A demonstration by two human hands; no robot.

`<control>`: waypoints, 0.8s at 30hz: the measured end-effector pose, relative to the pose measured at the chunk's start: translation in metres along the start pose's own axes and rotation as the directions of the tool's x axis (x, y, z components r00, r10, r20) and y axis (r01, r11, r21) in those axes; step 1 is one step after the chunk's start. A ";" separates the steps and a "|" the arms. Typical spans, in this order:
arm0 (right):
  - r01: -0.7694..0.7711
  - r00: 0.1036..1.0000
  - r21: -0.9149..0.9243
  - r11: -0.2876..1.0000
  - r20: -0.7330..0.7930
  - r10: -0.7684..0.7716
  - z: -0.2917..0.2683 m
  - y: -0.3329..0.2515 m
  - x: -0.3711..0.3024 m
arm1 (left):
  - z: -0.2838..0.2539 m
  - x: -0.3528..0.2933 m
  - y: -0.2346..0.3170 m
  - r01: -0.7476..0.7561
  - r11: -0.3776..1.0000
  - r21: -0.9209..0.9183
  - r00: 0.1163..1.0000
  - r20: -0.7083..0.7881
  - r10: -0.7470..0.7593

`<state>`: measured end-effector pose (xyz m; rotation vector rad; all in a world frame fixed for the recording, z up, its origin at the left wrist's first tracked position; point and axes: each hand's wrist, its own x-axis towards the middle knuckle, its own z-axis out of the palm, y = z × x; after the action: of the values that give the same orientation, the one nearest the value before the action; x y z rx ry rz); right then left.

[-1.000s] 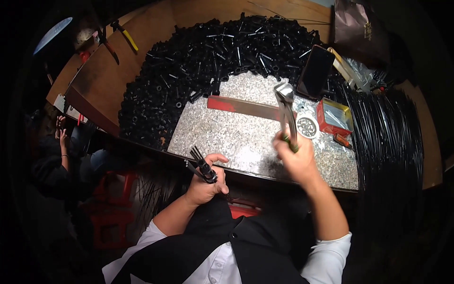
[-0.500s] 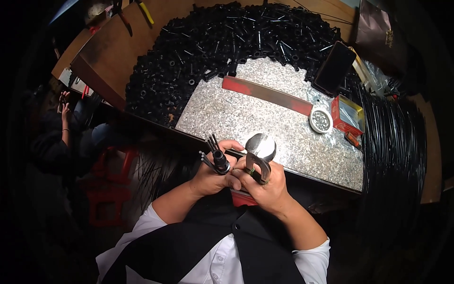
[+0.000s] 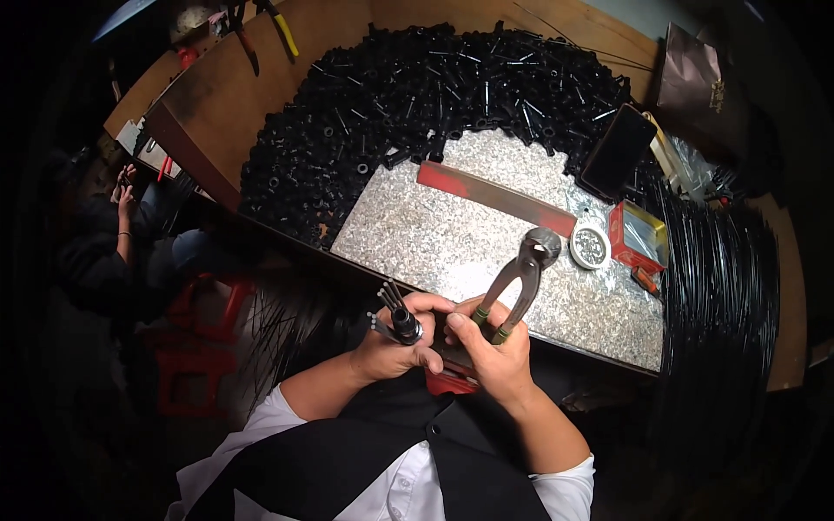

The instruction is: Assembling black cable bundles into plastic connectors and trimming them with pliers at a factory workbench.

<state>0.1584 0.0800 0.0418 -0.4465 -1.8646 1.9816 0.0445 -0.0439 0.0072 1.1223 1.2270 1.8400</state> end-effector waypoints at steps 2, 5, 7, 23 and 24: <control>-0.013 0.999 0.049 0.999 -0.030 0.014 0.001 0.000 0.001 | 0.001 0.001 0.000 -0.053 0.998 0.014 0.999 -0.001 0.053; 0.039 0.996 0.014 0.999 -0.080 -0.038 0.001 0.004 0.001 | 0.001 -0.001 -0.005 -0.081 0.995 0.054 0.997 -0.001 0.082; 0.034 0.993 0.001 0.999 -0.113 -0.034 0.004 0.001 0.001 | 0.000 -0.002 -0.004 -0.060 0.997 0.050 0.998 -0.008 0.061; 0.162 0.986 -0.132 0.978 0.068 -0.155 0.021 0.000 -0.002 | -0.004 -0.001 0.002 0.050 0.990 -0.133 0.991 -0.118 -0.066; 0.166 0.985 -0.156 0.974 0.078 -0.155 0.022 -0.002 -0.002 | -0.005 -0.002 0.000 0.046 0.991 -0.127 0.994 -0.094 -0.058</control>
<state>0.1498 0.0604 0.0457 -0.2684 -2.0426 1.7673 0.0408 -0.0469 0.0055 0.9341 1.1666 1.9227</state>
